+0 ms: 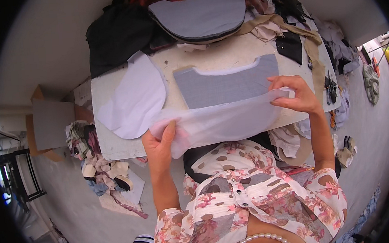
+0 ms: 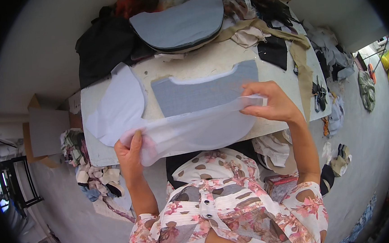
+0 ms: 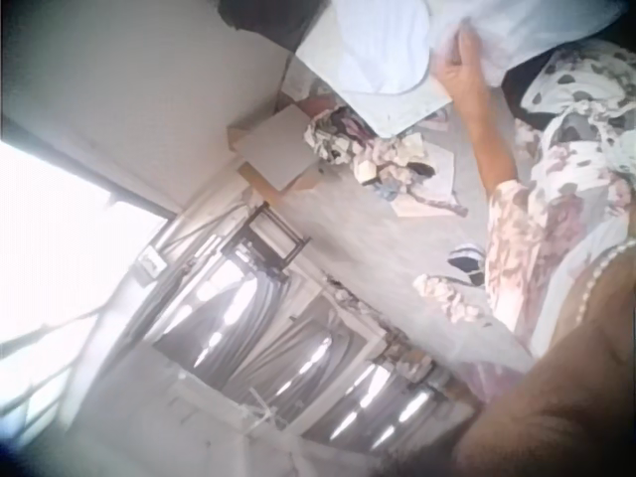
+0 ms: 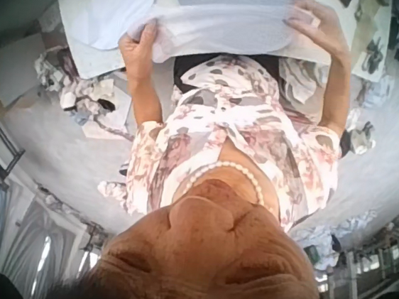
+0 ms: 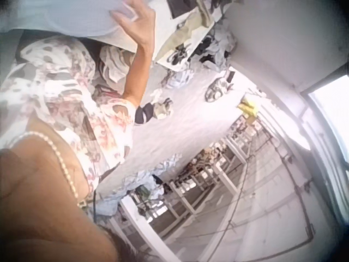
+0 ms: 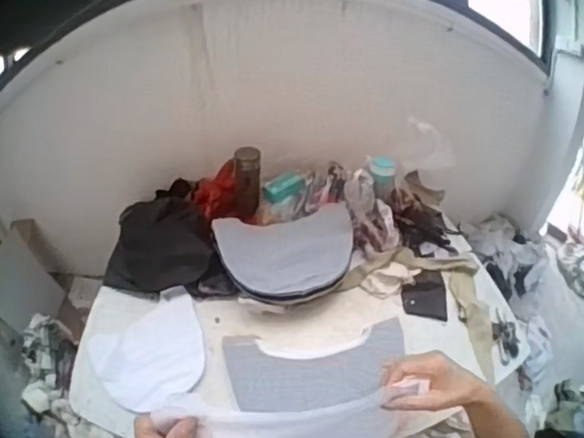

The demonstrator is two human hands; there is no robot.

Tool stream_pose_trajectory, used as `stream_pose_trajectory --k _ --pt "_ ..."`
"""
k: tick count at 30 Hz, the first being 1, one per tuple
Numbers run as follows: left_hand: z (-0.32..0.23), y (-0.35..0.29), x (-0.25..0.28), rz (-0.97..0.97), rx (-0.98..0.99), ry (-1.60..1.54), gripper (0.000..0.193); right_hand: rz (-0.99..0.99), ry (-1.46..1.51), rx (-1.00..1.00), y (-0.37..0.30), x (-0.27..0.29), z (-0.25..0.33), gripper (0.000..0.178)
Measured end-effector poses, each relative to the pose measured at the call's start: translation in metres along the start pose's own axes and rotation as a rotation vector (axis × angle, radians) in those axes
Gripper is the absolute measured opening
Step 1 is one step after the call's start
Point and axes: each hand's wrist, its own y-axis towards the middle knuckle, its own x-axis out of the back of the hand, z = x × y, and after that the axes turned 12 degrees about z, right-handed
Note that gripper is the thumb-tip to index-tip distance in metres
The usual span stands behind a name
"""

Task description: The person repeatedly folds and unfolds two semi-circular fabric pieces on a cluttered worktable. They smooth the fabric with both hands, lift and reposition the pieces, and continue the folding cycle without using any tools.

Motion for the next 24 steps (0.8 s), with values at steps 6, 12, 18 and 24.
stream_pose_trajectory --k 6,12,18,24 --pt "0.044 0.054 -0.012 -0.011 0.095 -0.063 0.015 -0.250 0.450 -0.319 -0.011 -0.002 -0.014 0.019" --pt "0.087 0.080 -0.008 -0.112 0.103 0.231 0.019 -0.384 0.515 -0.300 -0.006 -0.012 -0.064 0.015" --pt "0.076 0.093 -0.018 -0.233 0.056 0.635 0.023 -0.466 0.370 -0.350 0.001 -0.011 -0.087 0.018" --pt "0.085 0.095 -0.009 -0.221 0.101 0.592 0.022 -0.587 0.025 -0.425 0.009 -0.021 -0.104 0.022"
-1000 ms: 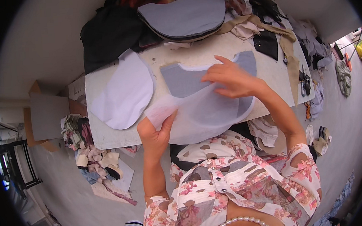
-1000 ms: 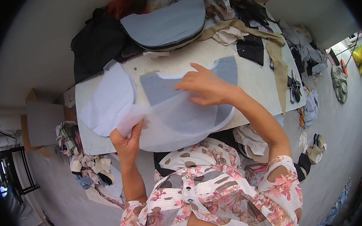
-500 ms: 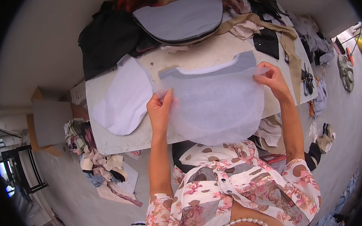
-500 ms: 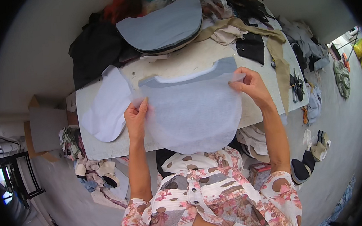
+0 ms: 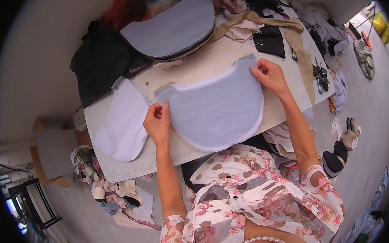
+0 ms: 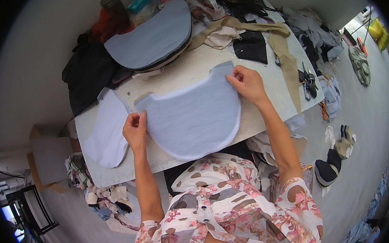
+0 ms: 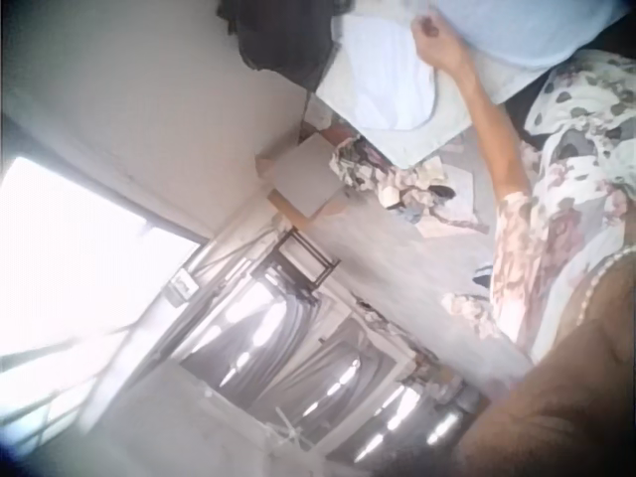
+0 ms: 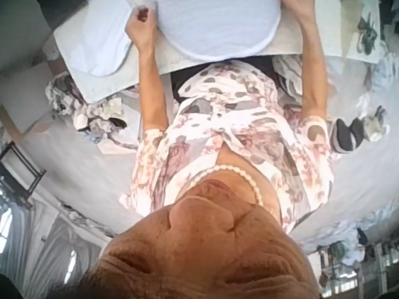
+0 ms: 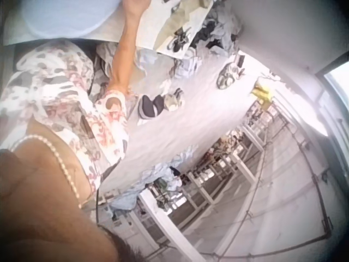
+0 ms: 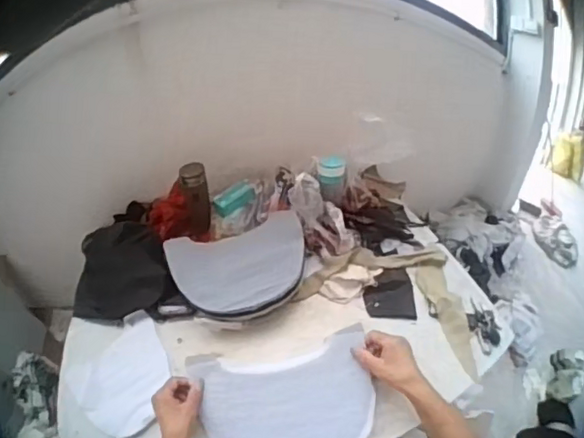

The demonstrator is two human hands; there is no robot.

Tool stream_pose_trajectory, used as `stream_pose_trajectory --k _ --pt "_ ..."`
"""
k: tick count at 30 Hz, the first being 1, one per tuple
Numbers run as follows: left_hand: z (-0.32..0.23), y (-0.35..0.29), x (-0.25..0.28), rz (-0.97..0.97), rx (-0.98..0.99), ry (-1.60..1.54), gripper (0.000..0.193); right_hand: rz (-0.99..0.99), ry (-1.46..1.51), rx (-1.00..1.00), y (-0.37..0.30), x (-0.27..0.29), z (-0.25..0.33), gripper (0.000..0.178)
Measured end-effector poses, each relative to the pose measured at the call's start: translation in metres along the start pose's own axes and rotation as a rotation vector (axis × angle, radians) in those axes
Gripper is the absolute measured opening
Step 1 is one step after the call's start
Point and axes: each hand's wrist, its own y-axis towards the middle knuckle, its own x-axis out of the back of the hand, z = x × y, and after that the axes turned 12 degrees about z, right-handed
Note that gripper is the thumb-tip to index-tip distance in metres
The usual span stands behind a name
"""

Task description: The person repeatedly folds and unfolds two semi-circular fabric pieces on a cluttered worktable. They smooth the fabric with both hands, lift and reposition the pieces, and continue the folding cycle without using any tools.

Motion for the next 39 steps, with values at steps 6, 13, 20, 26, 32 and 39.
stream_pose_trajectory --k 6,13,20,26,32,39 --pt "-0.003 0.001 -0.001 0.016 0.014 -0.042 0.023 -0.084 -0.208 -0.017 0.000 -0.002 0.013 0.019" --pt "-0.014 -0.008 0.002 -0.067 -0.120 0.182 0.037 -0.123 -0.494 -0.034 -0.013 0.002 0.051 0.037" --pt "-0.019 -0.025 -0.019 0.193 -0.539 0.675 0.062 0.083 -0.756 0.306 -0.035 -0.028 0.056 0.069" --pt "-0.011 -0.028 -0.028 0.306 -0.486 0.724 0.068 0.160 -0.816 0.220 -0.038 -0.042 0.034 0.066" --pt "-0.014 -0.025 -0.021 0.269 -0.483 0.550 0.065 0.007 -0.756 0.320 -0.026 -0.036 0.047 0.055" --pt "-0.017 -0.014 0.020 -0.164 -0.537 0.033 0.039 -0.064 -0.267 0.555 0.079 -0.051 0.128 0.013"
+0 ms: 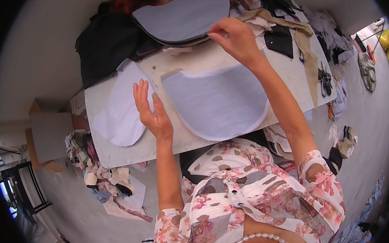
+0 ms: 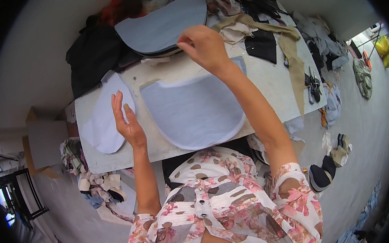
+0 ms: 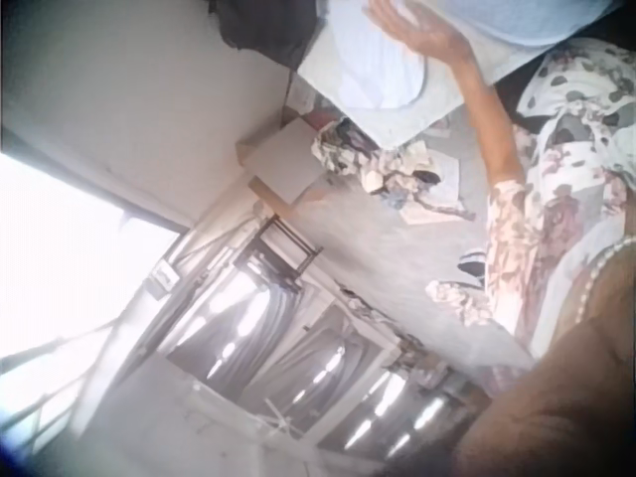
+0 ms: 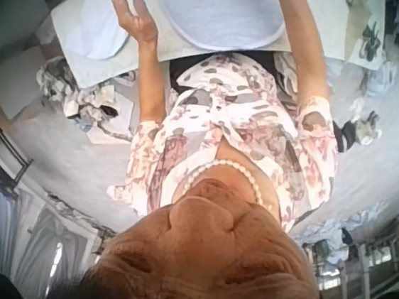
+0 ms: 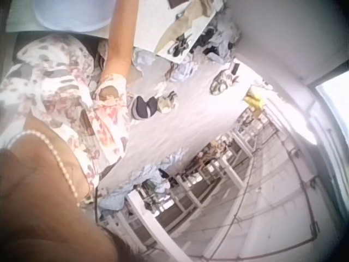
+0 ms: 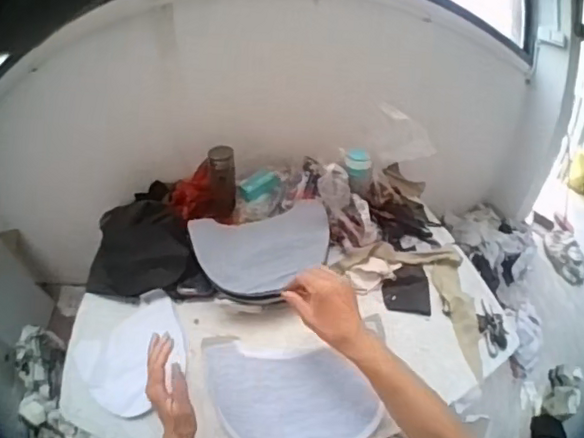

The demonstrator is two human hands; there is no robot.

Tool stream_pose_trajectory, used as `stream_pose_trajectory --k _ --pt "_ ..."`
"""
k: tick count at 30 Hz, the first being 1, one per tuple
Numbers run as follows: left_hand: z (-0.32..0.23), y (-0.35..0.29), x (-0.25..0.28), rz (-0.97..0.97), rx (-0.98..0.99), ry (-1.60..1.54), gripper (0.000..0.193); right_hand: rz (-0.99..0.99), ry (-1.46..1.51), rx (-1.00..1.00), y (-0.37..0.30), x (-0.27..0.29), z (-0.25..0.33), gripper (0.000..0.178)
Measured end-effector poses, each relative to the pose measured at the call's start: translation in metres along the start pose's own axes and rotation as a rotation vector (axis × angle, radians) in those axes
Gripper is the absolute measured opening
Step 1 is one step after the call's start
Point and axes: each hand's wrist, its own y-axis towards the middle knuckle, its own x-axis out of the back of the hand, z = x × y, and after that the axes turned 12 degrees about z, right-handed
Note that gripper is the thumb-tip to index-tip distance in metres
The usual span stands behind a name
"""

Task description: The person repeatedly folds and unfolds two semi-circular fabric pieces on a cluttered worktable. They smooth the fabric with both hands, lift and reposition the pieces, and continue the folding cycle without using any tools.

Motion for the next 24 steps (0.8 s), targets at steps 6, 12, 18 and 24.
stream_pose_trajectory --k 6,12,18,24 --pt "0.005 0.002 0.013 -0.155 0.205 -0.247 0.026 0.092 -0.265 0.163 0.075 -0.068 -0.029 0.025" --pt "0.008 -0.005 0.014 -0.144 0.338 -0.402 0.024 0.250 -0.187 0.097 0.087 -0.073 -0.030 0.022" --pt "0.018 0.028 -0.014 -0.071 0.493 -0.867 0.023 0.360 -0.135 -0.055 0.094 -0.044 -0.003 0.030" --pt "0.016 0.052 -0.030 -0.025 0.565 -0.941 0.024 0.256 -0.233 0.094 0.097 -0.067 -0.015 0.017"
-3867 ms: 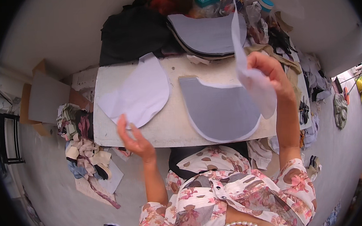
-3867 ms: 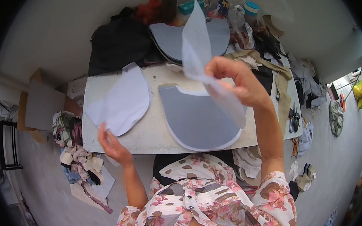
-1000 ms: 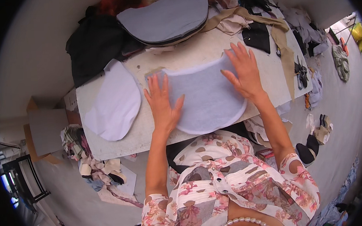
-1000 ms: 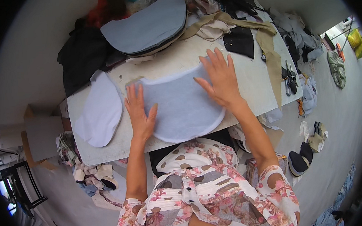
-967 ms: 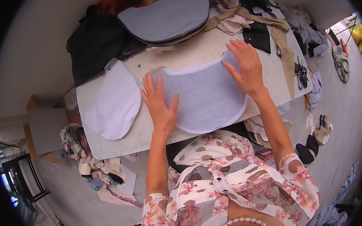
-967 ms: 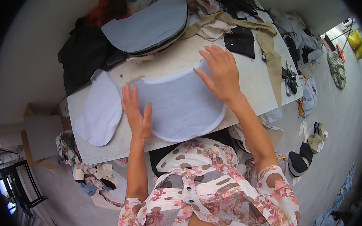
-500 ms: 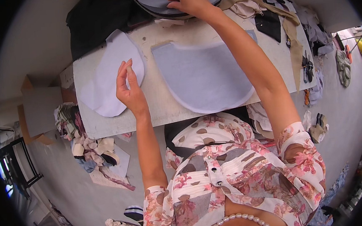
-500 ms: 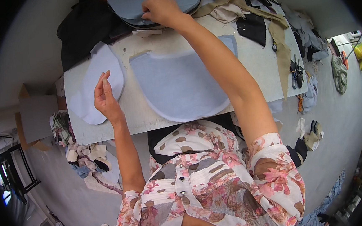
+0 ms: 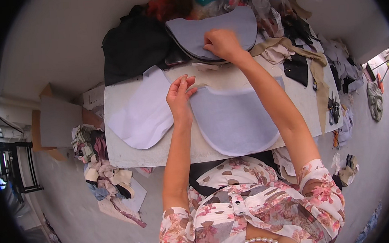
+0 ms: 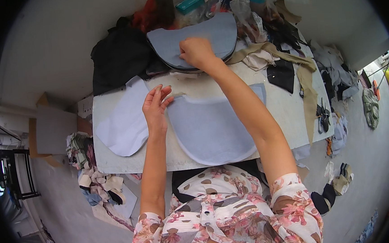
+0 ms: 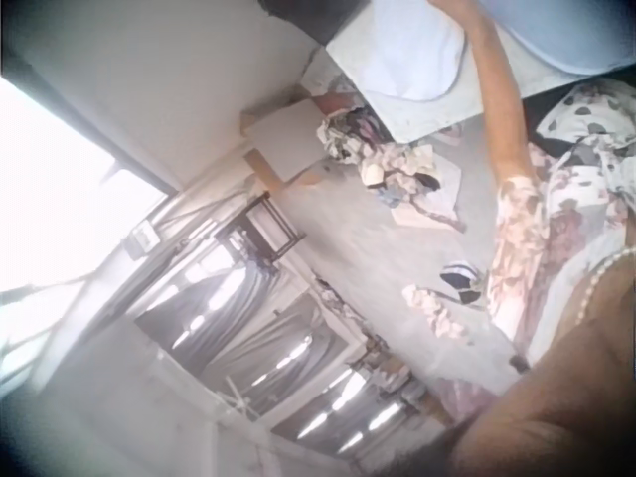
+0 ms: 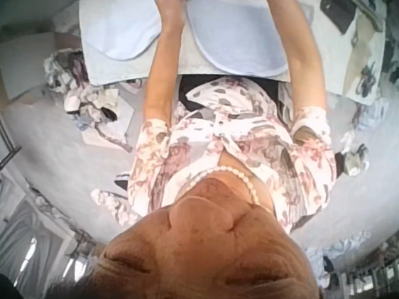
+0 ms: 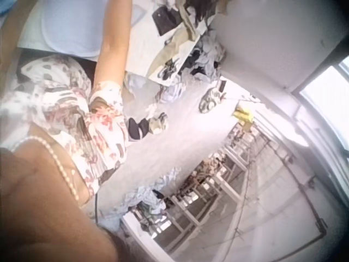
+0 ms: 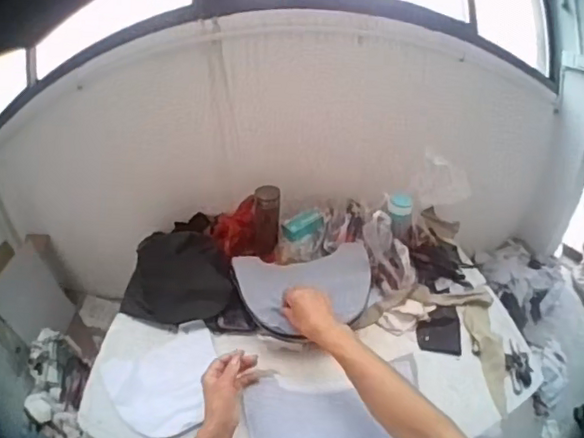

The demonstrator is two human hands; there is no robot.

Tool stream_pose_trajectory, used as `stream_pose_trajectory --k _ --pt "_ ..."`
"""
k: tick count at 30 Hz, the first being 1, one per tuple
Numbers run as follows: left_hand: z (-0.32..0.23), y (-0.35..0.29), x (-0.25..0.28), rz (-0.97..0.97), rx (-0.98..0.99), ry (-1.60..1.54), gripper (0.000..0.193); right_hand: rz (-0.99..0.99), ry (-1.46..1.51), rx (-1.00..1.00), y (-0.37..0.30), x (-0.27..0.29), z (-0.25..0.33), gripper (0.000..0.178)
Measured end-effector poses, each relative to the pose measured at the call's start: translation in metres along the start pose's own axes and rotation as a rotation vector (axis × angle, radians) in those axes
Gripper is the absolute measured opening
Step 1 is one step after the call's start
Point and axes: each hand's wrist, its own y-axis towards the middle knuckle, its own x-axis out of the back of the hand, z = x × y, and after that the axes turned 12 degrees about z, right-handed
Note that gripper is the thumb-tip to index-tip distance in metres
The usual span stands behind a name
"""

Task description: The person repeatedly folds and unfolds two semi-circular fabric pieces on a cluttered worktable. They smooth the fabric with both hands, lift and reposition the pieces, and continue the folding cycle without using any tools.

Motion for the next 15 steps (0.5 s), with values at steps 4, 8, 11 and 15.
stream_pose_trajectory --k 4,8,11,15 --pt "-0.002 0.013 -0.001 0.022 0.033 -0.005 0.027 -0.006 0.030 -0.008 0.000 0.001 -0.001 0.013" --pt "0.001 0.041 -0.001 0.056 0.160 -0.238 0.037 0.054 0.067 -0.003 -0.005 0.011 0.004 0.011" --pt "0.003 0.057 -0.002 0.046 0.219 -0.334 0.044 -0.014 0.112 0.000 -0.010 0.013 0.013 0.011" --pt "0.002 0.067 -0.003 0.050 0.200 -0.295 0.048 -0.075 -0.042 0.051 -0.003 -0.001 0.007 0.012"
